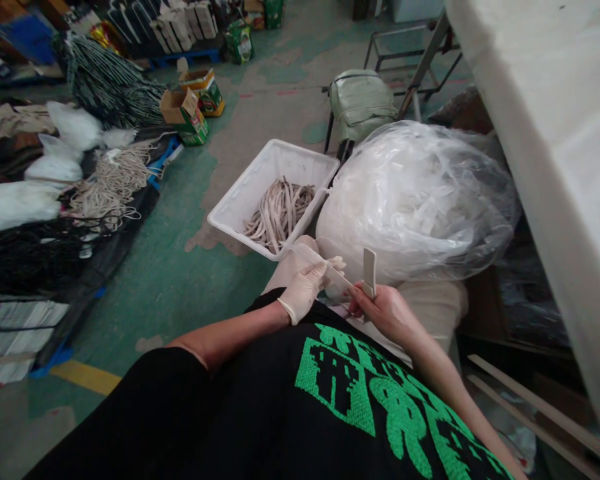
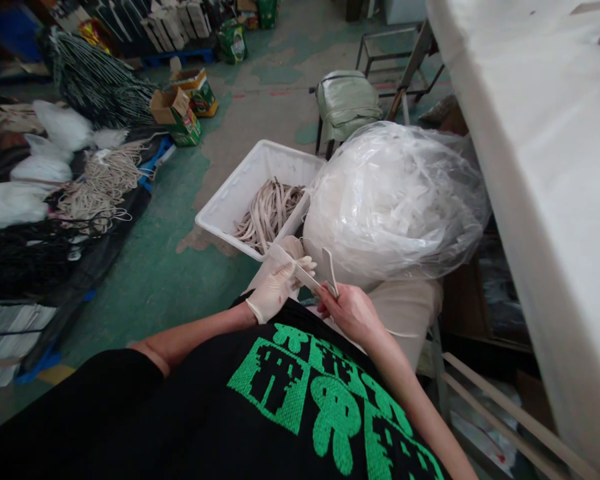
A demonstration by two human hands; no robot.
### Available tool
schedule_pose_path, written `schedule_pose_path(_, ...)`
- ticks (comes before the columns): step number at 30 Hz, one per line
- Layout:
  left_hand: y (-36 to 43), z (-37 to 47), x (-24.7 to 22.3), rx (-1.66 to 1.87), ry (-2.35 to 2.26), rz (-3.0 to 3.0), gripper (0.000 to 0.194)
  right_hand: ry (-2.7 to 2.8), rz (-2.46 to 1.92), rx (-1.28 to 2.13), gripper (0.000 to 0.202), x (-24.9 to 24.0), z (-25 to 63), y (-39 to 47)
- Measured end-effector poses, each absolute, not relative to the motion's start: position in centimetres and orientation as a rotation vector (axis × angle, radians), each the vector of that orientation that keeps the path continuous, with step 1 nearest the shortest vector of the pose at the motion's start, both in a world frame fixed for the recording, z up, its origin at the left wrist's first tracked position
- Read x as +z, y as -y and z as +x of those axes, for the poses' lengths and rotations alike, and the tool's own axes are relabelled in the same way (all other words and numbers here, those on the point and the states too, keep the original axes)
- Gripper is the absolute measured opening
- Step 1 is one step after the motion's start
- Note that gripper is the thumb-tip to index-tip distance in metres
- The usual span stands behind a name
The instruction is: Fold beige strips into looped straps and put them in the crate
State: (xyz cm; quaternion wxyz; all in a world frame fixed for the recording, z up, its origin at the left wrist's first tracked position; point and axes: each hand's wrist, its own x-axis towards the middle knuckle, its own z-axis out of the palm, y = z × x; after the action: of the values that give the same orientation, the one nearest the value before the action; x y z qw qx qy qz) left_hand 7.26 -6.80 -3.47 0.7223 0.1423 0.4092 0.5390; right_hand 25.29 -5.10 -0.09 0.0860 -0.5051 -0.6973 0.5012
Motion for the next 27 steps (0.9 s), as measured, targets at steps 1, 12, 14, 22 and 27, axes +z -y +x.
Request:
schedule_pose_path(1,6.7,7.1,-3.4,1.226,-0.919,0.296,0.042,2.079,-1.51,1.506,0.055,-0.2,25.6,5.2)
schedule_pose_path(12,6.3,7.5,-3.4,1.203,-0.897,0.303,0.038,1.951,-1.486,1.574,0.053,-0.8,26.7,5.8)
schedule_pose_path(14,6.4,7.5,-3.4,1.194,-0.879,0.303,0.039,1.966,-1.505,1.571,0.054,-0.9,27.1,6.0)
schedule_pose_path(22,6.7,8.0,-3.5,1.055,-0.882,0.396,0.052,1.863,-1.45,1.608,0.051,-1.5,26.8,6.1)
schedule_pose_path(27,6.8,8.1,-3.8,1.045,-0.854,0.378,0.047,1.934,-1.462,1.553,0.055,-1.5,27.0,6.3)
